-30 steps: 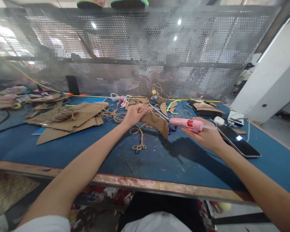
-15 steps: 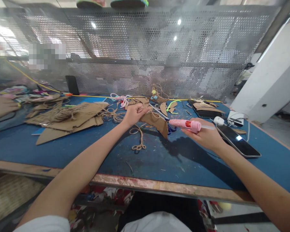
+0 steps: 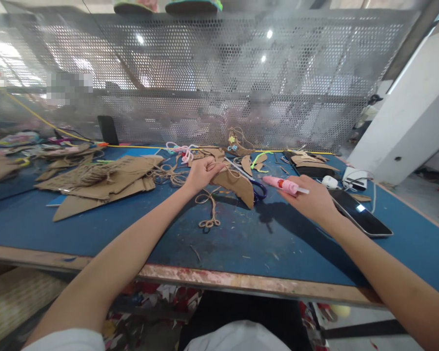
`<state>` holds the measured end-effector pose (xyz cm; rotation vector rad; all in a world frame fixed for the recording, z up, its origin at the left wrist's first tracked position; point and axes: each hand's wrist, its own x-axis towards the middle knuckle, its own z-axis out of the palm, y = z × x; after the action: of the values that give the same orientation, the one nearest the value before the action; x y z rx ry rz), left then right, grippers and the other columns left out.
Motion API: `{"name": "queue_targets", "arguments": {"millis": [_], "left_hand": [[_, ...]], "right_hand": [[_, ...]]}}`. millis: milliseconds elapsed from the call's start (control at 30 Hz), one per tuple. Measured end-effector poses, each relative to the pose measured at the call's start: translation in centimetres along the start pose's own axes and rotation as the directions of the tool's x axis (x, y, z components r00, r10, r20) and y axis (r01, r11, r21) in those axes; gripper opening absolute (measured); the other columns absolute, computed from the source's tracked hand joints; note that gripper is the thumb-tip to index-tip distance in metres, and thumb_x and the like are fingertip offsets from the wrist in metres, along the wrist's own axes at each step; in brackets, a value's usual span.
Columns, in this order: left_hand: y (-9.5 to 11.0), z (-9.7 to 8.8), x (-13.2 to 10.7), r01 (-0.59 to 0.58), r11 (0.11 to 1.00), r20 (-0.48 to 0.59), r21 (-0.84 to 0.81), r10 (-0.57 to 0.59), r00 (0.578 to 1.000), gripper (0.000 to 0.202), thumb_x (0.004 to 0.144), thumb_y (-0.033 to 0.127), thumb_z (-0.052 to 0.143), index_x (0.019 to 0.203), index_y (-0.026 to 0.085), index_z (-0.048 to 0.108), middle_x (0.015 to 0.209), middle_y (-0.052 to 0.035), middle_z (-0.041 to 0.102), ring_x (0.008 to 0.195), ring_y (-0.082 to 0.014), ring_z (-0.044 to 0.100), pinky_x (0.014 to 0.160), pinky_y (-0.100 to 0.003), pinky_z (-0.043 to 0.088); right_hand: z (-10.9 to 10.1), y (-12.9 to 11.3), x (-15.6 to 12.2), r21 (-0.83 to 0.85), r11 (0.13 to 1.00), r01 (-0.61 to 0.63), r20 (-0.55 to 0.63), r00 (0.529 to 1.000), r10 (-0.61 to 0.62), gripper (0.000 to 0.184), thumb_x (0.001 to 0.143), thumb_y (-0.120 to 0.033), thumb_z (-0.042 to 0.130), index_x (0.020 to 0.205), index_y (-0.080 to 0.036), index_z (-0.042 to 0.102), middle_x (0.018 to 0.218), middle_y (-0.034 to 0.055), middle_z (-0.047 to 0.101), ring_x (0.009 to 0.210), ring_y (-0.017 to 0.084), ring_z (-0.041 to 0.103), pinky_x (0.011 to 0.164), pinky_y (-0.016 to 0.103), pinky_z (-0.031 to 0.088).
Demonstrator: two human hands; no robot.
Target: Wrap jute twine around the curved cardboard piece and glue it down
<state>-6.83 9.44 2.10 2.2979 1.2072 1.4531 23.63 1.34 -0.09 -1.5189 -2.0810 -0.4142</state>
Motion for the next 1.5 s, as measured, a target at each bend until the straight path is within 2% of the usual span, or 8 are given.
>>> {"name": "queue_targets", "arguments": {"millis": [233, 433, 867, 1100, 1167, 1267, 1333, 1500], "left_hand": [[1.0, 1.7, -0.6, 0.179, 0.976, 0.027, -0.124, -0.177, 0.984, 0.049, 0.078, 0.043, 0.059, 0.054, 0.021, 0.023, 0.052, 0.0068, 0.022, 0.05, -0.0085, 0.023, 0.049, -0.025, 0.02], [1.1, 3.3, -1.4, 0.339, 0.885, -0.018, -0.32, -0.363, 0.932, 0.042, 0.076, 0.049, 0.063, 0.055, 0.02, 0.04, 0.048, 0.0057, 0.037, 0.046, -0.0084, 0.035, 0.045, -0.023, 0.026], [3.6, 3.9, -2.3, 0.39, 0.734, -0.04, -0.556, -0.492, 0.869, 0.038, 0.085, 0.053, 0.052, 0.071, 0.018, 0.052, 0.072, -0.0044, 0.067, 0.057, -0.0145, 0.06, 0.053, -0.028, 0.05], [5.0, 3.6, -3.3, -0.126, 0.991, -0.011, -0.035, 0.126, 0.992, 0.047, 0.095, 0.046, 0.037, 0.071, 0.019, 0.066, 0.132, -0.0099, 0.058, 0.13, -0.0247, 0.046, 0.111, -0.046, 0.034], [5.5, 3.2, -3.8, -0.443, 0.88, 0.091, 0.17, 0.433, 0.897, 0.041, 0.095, 0.045, 0.041, 0.077, 0.023, 0.071, 0.14, -0.0042, 0.053, 0.138, -0.0256, 0.036, 0.117, -0.052, 0.019], [5.9, 2.3, -4.1, -0.847, 0.434, 0.22, 0.308, 0.833, 0.507, 0.017, 0.089, 0.042, 0.056, 0.091, 0.032, 0.07, 0.128, 0.0056, 0.063, 0.128, -0.0168, 0.049, 0.122, -0.044, 0.0], [5.8, 1.8, -4.0, -0.88, 0.286, 0.182, 0.38, 0.91, 0.374, 0.012, 0.086, 0.032, 0.063, 0.097, 0.035, 0.066, 0.119, 0.0093, 0.068, 0.118, -0.0113, 0.056, 0.123, -0.036, 0.002], [5.7, 1.5, -3.0, -0.571, 0.74, -0.084, 0.355, 0.633, 0.769, 0.034, 0.082, 0.028, 0.066, 0.115, 0.025, 0.058, 0.125, -0.0083, 0.063, 0.122, -0.0235, 0.055, 0.109, -0.045, 0.039]], "right_hand": [[2.9, 4.2, 0.4, -0.208, 0.977, -0.048, 0.081, 0.995, 0.066, 0.026, 0.086, -0.033, 0.052, 0.1, -0.013, 0.058, 0.094, 0.0195, 0.062, 0.089, 0.033, 0.055, 0.078, 0.043, 0.041], [2.0, 2.3, 0.8, 0.269, 0.953, -0.137, 0.023, 0.99, 0.136, 0.033, 0.077, -0.03, 0.061, 0.108, -0.018, 0.057, 0.098, 0.0116, 0.065, 0.089, 0.026, 0.062, 0.08, 0.039, 0.048], [3.8, -3.9, 1.1, 0.793, 0.28, -0.541, 0.459, 0.833, 0.308, 0.035, 0.072, -0.053, 0.066, 0.078, -0.02, 0.055, 0.051, -0.0051, 0.05, 0.046, 0.012, 0.046, 0.042, 0.024, 0.035], [3.0, -3.0, 1.6, 0.894, 0.039, -0.447, 0.401, 0.835, 0.377, 0.046, 0.064, -0.062, 0.069, 0.077, -0.023, 0.049, 0.057, -0.0075, 0.047, 0.048, 0.009, 0.046, 0.047, 0.023, 0.039], [2.8, -3.2, 1.6, 0.912, -0.022, -0.41, 0.388, 0.842, 0.374, 0.05, 0.061, -0.066, 0.07, 0.079, -0.023, 0.051, 0.064, -0.0068, 0.051, 0.051, 0.008, 0.049, 0.05, 0.024, 0.042], [2.7, -3.3, 1.7, 0.922, -0.136, -0.363, 0.387, 0.859, 0.335, 0.052, 0.057, -0.063, 0.075, 0.086, -0.024, 0.055, 0.081, -0.0041, 0.059, 0.061, 0.009, 0.057, 0.058, 0.026, 0.047], [2.8, -3.4, 1.7, 0.923, -0.185, -0.339, 0.381, 0.877, 0.293, 0.049, 0.058, -0.058, 0.077, 0.09, -0.026, 0.059, 0.092, -0.0018, 0.063, 0.072, 0.012, 0.062, 0.066, 0.028, 0.05], [3.4, -3.4, 1.4, 0.963, 0.036, -0.269, 0.262, 0.957, 0.128, 0.039, 0.071, -0.054, 0.07, 0.093, -0.023, 0.062, 0.092, 0.0026, 0.066, 0.087, 0.019, 0.062, 0.08, 0.033, 0.049]]}}
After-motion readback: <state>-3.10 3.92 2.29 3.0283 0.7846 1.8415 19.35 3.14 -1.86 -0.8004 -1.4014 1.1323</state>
